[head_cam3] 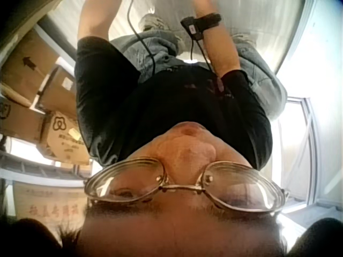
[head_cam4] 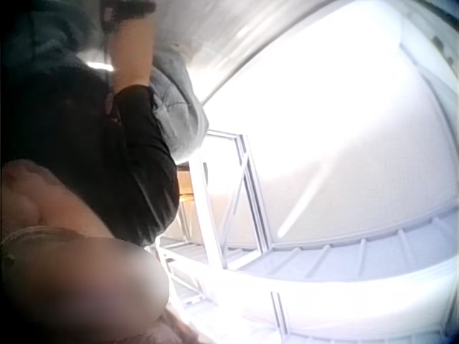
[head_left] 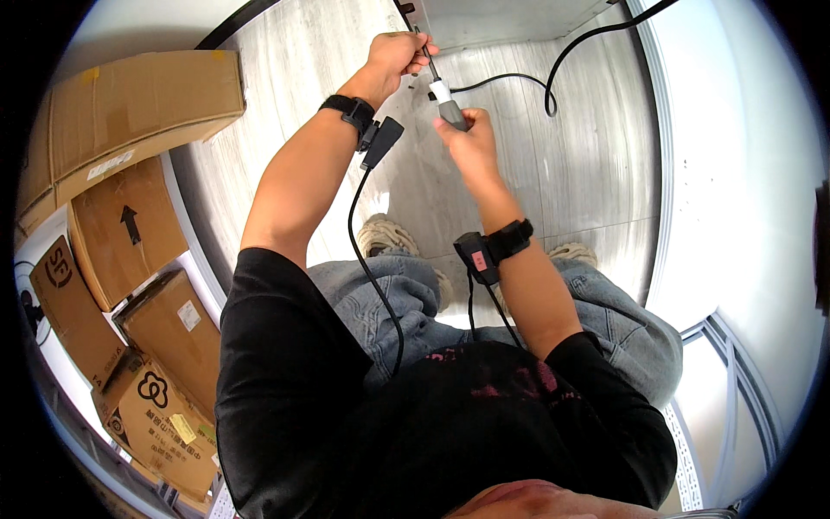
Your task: The person uses a screwdriver to fasten screws into the interior metal panel of a white appliance. They repeatedly insert and tighten screws along the upper edge of the panel while standing in a storage area with stacked cardboard boxes.
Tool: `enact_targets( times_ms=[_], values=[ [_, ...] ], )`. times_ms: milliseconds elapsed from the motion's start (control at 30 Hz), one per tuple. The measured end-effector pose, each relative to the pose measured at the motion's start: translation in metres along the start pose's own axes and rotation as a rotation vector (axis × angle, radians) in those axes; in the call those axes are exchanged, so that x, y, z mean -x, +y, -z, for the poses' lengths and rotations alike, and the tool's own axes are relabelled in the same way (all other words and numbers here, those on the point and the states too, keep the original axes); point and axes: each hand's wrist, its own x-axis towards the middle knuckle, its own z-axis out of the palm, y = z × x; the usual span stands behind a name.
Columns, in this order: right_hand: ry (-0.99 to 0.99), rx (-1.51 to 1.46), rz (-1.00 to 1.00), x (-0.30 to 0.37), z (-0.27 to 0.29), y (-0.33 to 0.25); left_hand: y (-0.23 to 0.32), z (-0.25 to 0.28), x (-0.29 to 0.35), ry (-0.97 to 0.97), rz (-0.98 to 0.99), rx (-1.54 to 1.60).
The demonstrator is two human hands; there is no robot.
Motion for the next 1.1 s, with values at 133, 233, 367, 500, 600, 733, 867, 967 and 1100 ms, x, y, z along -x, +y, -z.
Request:
enact_targets(
  times_ms=[133,233,367,500,600,733,867,967,1100],
  values=[
    [-0.086,-0.281,-0.255,0.001,0.004,-0.014,0.0,-0.001,0.006,0.015,-0.01,-0.032],
    [-0.278,-0.568,-0.432,-0.004,0.017,-0.02,0.003,0.007,0.009,-0.136,0.046,0.079],
    [-0.292,-0.515,-0.38,-0.005,0.021,-0.022,0.001,0.008,0.007,-0.15,0.036,0.035],
    [0.009,-0.141,-0.04,0.001,-0.002,-0.004,0.0,-0.001,0.003,-0.071,0.01,0.004],
    [-0.058,-0.221,-0.127,0.003,0.0,-0.01,-0.003,-0.001,0.003,-0.041,0.004,-0.025],
    [-0.368,-0.624,-0.42,-0.004,0.016,-0.014,0.0,0.007,0.008,-0.155,0.012,0.109],
    [-0.241,-0.545,-0.436,-0.001,0.012,-0.022,-0.003,0.011,0.003,-0.184,0.027,0.119],
    [-0.125,-0.323,-0.321,0.007,0.003,-0.018,-0.004,0.006,0.0,-0.104,0.018,0.095],
    [-0.09,-0.174,-0.198,0.008,-0.001,-0.008,-0.004,0.002,0.003,-0.049,0.009,0.056]
  ],
)
